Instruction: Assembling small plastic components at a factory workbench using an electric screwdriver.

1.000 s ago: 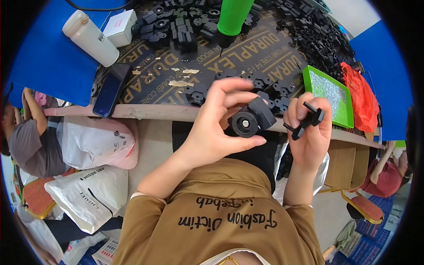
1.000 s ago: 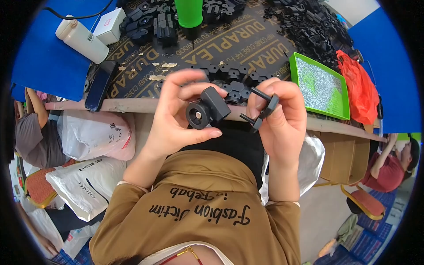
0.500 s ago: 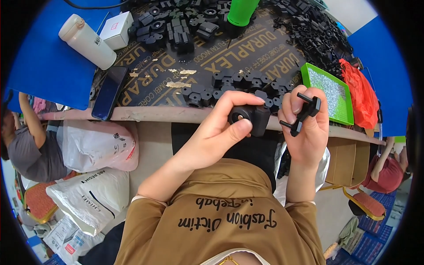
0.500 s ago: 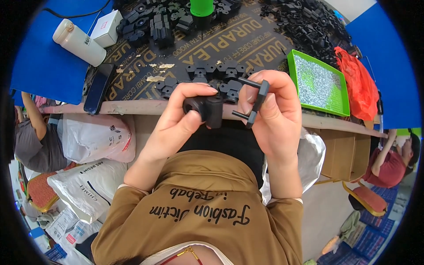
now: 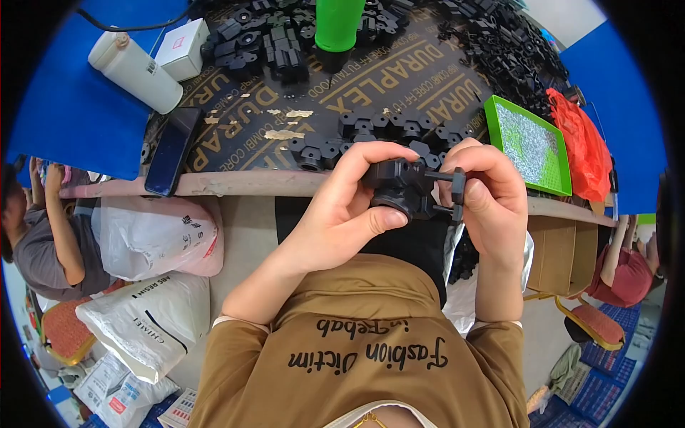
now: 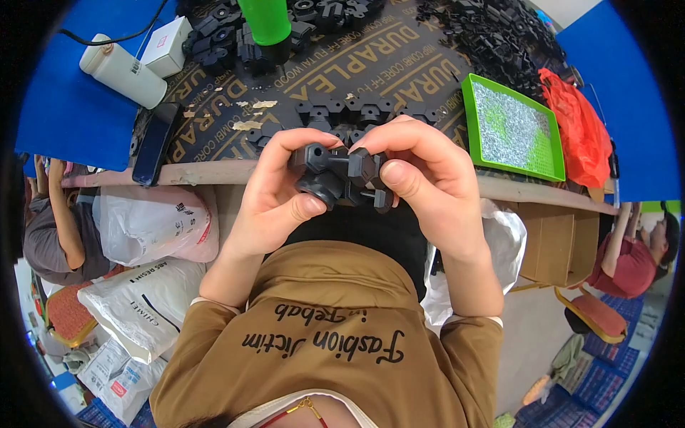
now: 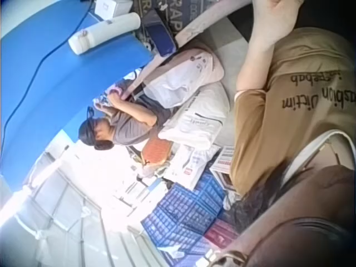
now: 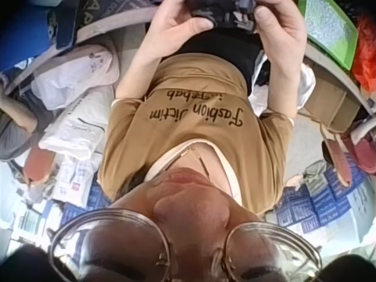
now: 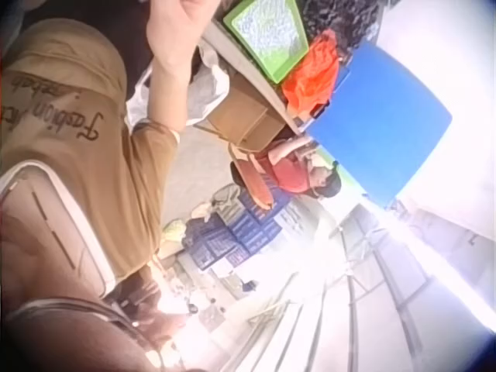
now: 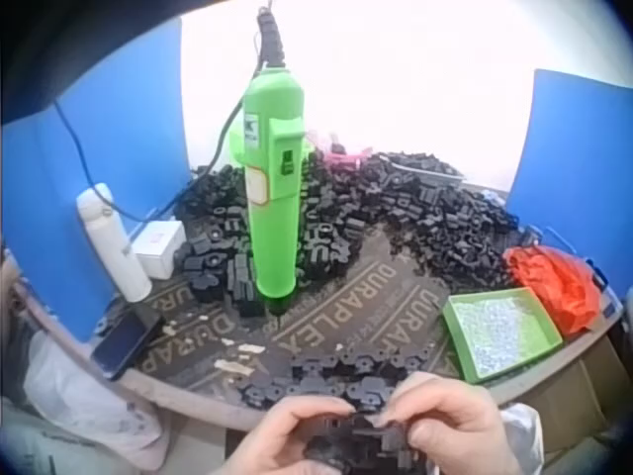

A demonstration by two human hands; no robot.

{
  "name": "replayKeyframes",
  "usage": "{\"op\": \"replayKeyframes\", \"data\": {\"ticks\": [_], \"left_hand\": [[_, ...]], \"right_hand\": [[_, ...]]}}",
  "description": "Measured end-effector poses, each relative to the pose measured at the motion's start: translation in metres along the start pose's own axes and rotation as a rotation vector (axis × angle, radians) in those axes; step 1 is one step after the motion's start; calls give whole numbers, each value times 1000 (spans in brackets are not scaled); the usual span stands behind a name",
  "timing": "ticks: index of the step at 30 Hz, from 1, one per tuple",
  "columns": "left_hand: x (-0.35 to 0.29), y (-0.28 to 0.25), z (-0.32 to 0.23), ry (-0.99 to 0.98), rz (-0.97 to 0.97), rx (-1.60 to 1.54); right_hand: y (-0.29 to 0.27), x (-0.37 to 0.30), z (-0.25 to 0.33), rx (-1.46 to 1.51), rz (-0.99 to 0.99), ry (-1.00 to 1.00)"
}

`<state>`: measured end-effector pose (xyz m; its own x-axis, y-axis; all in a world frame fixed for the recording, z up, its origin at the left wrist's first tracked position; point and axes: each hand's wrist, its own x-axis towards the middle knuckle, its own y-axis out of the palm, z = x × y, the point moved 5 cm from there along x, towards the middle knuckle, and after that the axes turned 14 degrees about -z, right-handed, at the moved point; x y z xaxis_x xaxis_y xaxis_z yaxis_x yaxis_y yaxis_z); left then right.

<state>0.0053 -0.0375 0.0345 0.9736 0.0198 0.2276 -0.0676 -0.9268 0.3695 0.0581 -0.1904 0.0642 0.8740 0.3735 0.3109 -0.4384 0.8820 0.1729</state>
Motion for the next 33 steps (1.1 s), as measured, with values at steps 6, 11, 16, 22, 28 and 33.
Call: {"op": "replayKeyframes", "data": {"ticks": [6, 11, 16, 22, 28, 33], "left_hand": [[-3, 2, 5, -9, -49, -73], [-5, 5, 6, 66, 3, -20], [-6, 8, 5, 184, 55, -21], [-10, 17, 6, 251, -123, -108], [-15, -5, -21, 401, -129, 148], [20, -91, -63, 482, -432, 641]], "right_hand": [[5, -3, 4, -159, 6, -54], [10, -3, -2, -209, -43, -36], [19, -6, -12, -68, -105, 127], [25, -10, -20, -47, -132, 185], [28, -16, -15, -63, -174, 82], [-38, -26, 13, -258, -457, -297]]}}
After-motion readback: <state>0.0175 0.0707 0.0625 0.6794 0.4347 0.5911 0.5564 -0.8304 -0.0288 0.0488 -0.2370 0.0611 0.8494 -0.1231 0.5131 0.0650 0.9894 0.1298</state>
